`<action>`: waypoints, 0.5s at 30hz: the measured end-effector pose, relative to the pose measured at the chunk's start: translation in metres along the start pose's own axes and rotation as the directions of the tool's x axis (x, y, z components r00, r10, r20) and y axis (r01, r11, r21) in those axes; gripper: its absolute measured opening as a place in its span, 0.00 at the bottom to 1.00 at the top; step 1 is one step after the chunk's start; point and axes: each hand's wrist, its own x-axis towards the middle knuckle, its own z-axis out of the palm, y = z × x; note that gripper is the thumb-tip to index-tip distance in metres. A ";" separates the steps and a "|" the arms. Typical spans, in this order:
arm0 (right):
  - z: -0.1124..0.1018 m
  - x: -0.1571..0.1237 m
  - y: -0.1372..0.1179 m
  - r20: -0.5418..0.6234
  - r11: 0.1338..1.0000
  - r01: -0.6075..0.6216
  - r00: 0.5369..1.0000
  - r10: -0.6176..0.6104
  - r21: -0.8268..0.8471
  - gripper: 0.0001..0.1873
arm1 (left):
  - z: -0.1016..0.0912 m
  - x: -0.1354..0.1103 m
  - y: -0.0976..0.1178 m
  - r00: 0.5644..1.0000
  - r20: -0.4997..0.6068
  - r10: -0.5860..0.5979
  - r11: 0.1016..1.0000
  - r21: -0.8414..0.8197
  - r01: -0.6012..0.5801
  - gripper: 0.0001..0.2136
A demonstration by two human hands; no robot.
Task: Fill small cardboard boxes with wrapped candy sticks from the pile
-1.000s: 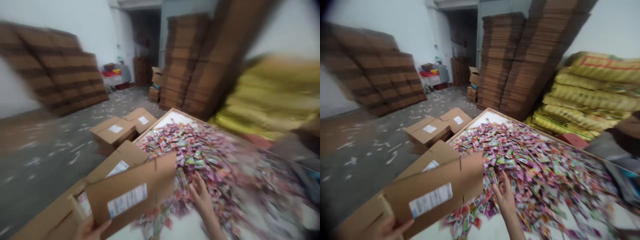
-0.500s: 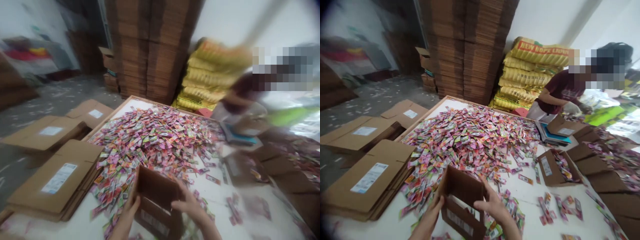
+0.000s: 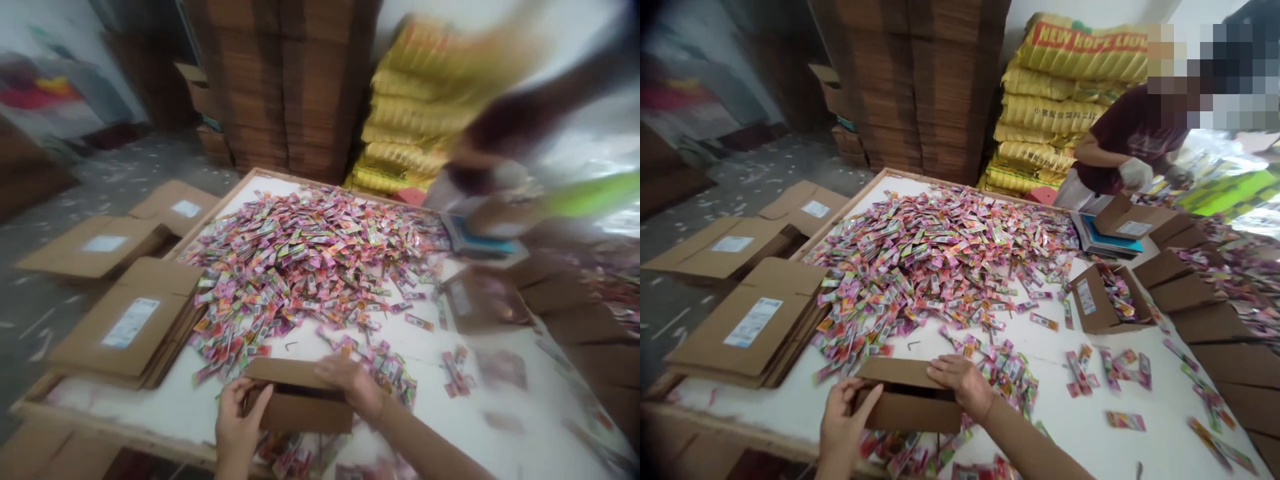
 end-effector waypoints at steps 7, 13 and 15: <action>-0.016 -0.018 -0.038 0.389 0.954 0.135 0.921 -0.021 -0.268 0.39 | -0.002 -0.006 0.007 0.658 0.425 0.621 0.408 0.541 -0.735 0.14; 0.106 -0.034 -0.016 0.074 0.832 0.074 0.996 -0.040 -0.549 0.18 | 0.011 -0.002 0.042 0.383 0.771 0.508 0.212 0.319 -0.924 0.11; 0.148 -0.041 -0.001 -0.098 0.747 0.030 0.987 -0.127 -0.664 0.19 | 0.010 0.000 0.047 0.343 0.850 0.399 0.257 0.256 -0.932 0.14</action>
